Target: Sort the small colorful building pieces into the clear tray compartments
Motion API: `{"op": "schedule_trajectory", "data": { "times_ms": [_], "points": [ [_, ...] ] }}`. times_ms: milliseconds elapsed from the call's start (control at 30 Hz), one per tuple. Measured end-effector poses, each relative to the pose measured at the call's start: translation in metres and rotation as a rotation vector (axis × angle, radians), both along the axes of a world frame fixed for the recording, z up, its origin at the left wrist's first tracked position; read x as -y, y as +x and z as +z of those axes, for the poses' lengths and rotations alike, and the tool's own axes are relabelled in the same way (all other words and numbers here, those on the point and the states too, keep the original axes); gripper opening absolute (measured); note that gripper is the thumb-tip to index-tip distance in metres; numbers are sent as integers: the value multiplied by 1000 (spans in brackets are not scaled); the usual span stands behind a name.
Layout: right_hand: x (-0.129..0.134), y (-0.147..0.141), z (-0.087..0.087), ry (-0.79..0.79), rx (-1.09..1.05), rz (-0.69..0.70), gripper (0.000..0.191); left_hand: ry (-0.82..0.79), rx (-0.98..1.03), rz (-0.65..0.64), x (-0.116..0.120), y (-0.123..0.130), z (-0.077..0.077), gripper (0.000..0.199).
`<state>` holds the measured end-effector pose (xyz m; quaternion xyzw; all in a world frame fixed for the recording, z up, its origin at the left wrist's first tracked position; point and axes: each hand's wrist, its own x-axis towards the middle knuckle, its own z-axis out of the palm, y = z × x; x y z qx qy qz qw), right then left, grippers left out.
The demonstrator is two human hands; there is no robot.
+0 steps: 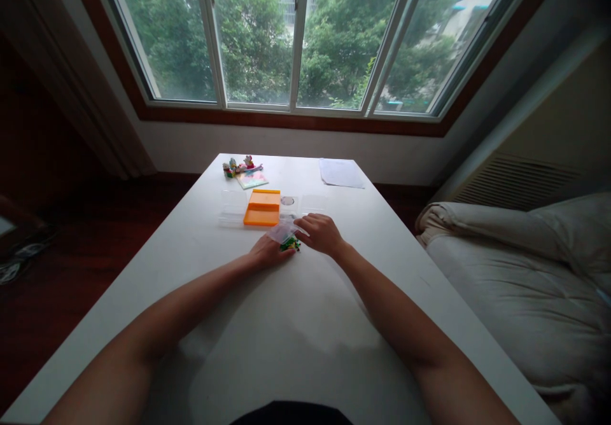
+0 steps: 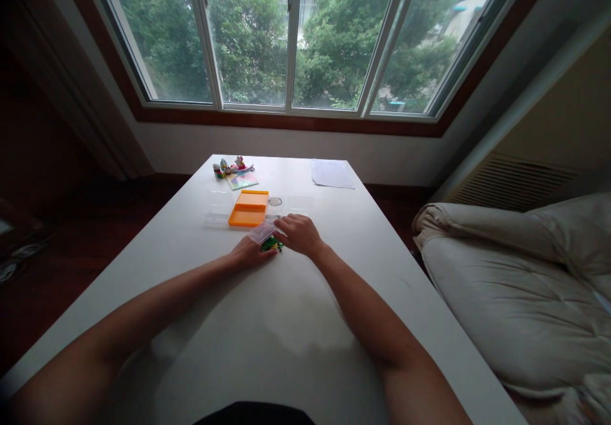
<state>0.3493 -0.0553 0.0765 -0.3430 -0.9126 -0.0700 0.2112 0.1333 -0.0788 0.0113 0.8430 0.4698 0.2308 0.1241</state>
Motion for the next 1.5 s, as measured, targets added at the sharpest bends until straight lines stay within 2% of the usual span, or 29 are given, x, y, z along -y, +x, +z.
{"op": "schedule_trajectory", "data": {
  "times_ms": [300,500,633,767,900,1000,1067,1200,1400,1500],
  "points": [
    [-1,7,0,69,-1,18,41,11,-10,-4,-3,6,-1,64],
    [-2,11,0,3,-27,4,41,-5,-17,-16,-9,10,-6,61],
    [-16,24,1,-107,-326,-128,44,2,-31,-24,-10,10,-7,66],
    [-42,52,-7,-334,-712,-310,56,9,-46,-109,-9,11,-6,64],
    [-72,96,-30,-451,-1113,-437,58,22,-66,-199,-9,13,-1,61],
    [-88,129,-51,-581,-1276,-541,48,42,-93,-220,-9,13,5,56],
    [-94,144,-62,-664,-1290,-614,40,60,-90,-203,-10,12,9,52],
    [-101,159,-71,-662,-1168,-665,30,141,-28,-68,-18,4,12,41],
    [-107,167,-76,-459,-785,-775,25,243,-48,222,-35,-21,9,36],
    [-109,167,-76,-392,-702,-849,32,265,-76,332,-38,-38,9,37]
  ]
}}
